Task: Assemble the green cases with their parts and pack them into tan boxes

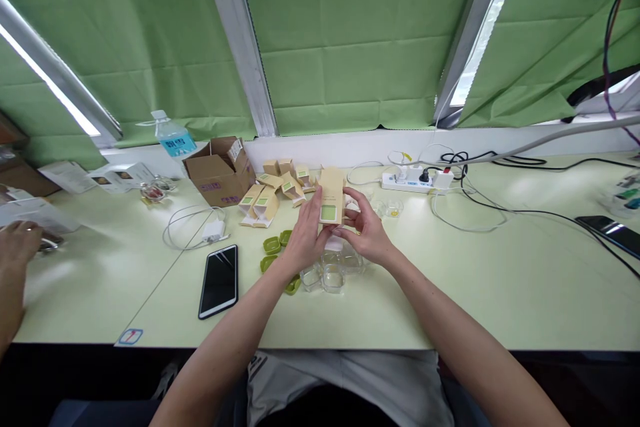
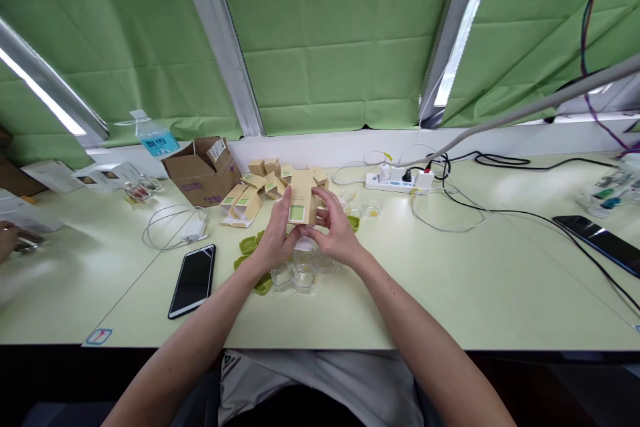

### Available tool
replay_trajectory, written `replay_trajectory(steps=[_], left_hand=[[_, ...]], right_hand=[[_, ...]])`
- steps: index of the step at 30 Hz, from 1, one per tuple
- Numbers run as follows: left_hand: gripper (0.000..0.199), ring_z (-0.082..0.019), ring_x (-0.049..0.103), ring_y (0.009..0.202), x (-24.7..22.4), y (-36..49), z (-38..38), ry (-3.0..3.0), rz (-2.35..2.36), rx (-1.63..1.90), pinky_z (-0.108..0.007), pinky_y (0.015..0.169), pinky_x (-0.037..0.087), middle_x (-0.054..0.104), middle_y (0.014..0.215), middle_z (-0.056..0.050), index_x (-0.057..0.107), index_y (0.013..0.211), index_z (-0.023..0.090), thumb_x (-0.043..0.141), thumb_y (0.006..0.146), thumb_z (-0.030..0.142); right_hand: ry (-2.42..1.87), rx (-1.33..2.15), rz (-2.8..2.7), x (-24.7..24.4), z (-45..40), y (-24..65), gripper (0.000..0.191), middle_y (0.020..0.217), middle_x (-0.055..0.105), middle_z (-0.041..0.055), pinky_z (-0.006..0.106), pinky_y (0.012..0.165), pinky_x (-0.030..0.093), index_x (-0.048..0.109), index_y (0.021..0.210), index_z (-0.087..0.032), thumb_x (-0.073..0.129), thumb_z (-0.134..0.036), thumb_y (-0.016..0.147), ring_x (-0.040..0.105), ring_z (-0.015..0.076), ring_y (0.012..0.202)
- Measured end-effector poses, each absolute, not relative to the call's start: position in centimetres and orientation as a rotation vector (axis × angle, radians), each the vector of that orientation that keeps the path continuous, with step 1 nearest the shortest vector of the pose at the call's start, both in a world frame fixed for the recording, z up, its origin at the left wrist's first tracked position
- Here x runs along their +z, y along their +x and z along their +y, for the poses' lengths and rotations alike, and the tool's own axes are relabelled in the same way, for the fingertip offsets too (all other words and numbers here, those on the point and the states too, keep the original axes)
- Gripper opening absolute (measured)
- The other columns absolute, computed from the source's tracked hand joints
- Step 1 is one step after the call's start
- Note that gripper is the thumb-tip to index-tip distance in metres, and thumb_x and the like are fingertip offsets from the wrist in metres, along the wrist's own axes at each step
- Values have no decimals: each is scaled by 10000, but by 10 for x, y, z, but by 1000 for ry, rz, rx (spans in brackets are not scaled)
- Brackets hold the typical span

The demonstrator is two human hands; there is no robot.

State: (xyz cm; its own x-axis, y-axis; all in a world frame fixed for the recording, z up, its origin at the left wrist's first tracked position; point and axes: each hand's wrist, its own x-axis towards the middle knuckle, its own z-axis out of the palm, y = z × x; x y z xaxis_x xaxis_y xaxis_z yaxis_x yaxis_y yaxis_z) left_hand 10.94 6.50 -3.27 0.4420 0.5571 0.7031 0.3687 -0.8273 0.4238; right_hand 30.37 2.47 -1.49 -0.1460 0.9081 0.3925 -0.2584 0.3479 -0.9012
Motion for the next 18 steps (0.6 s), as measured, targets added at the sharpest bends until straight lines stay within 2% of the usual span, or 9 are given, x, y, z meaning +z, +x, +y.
replay_trajectory(steps=[5,9,12,15,18], left_hand=[[888,-351,233,1687,-27,103,62,2383,612,1226,-592,1358,272,177,1829,-147,-62,1756,324,524,1096,422],[914,-352,151,1712,-22,99,59,2269,574,1242,-574,1384,225,123,1847,-120,25,1764,317,574,1064,528],[814,-335,190,1706,-23,100,60,2258,576,1269,-569,1377,250,170,1840,-110,112,1761,317,529,1089,509],[648,-286,255,1692,-26,105,62,2264,604,1385,-548,1377,267,303,1804,-92,245,1739,339,456,1129,403],[556,-304,307,1673,-28,111,63,2269,642,1529,-556,1279,440,393,1760,-112,410,1677,338,476,1125,318]], right_hand=[[-645,1105,-1393,-14,25,302,840,1593,514,93,452,1028,644,521,1487,-369,959,-316,773,745,262,1181],[-691,995,-1411,-10,24,304,771,1561,527,89,409,943,643,500,1473,-383,919,-379,825,715,249,1165],[-757,844,-1468,-9,24,307,751,1511,585,74,388,958,605,464,1524,-416,863,-399,888,627,254,1274],[-749,784,-1487,-13,26,307,660,1518,603,58,391,972,588,489,1537,-431,795,-412,952,612,243,1228],[-753,789,-1480,-16,27,305,535,1550,587,56,416,990,590,598,1489,-411,757,-437,979,630,251,1178]])
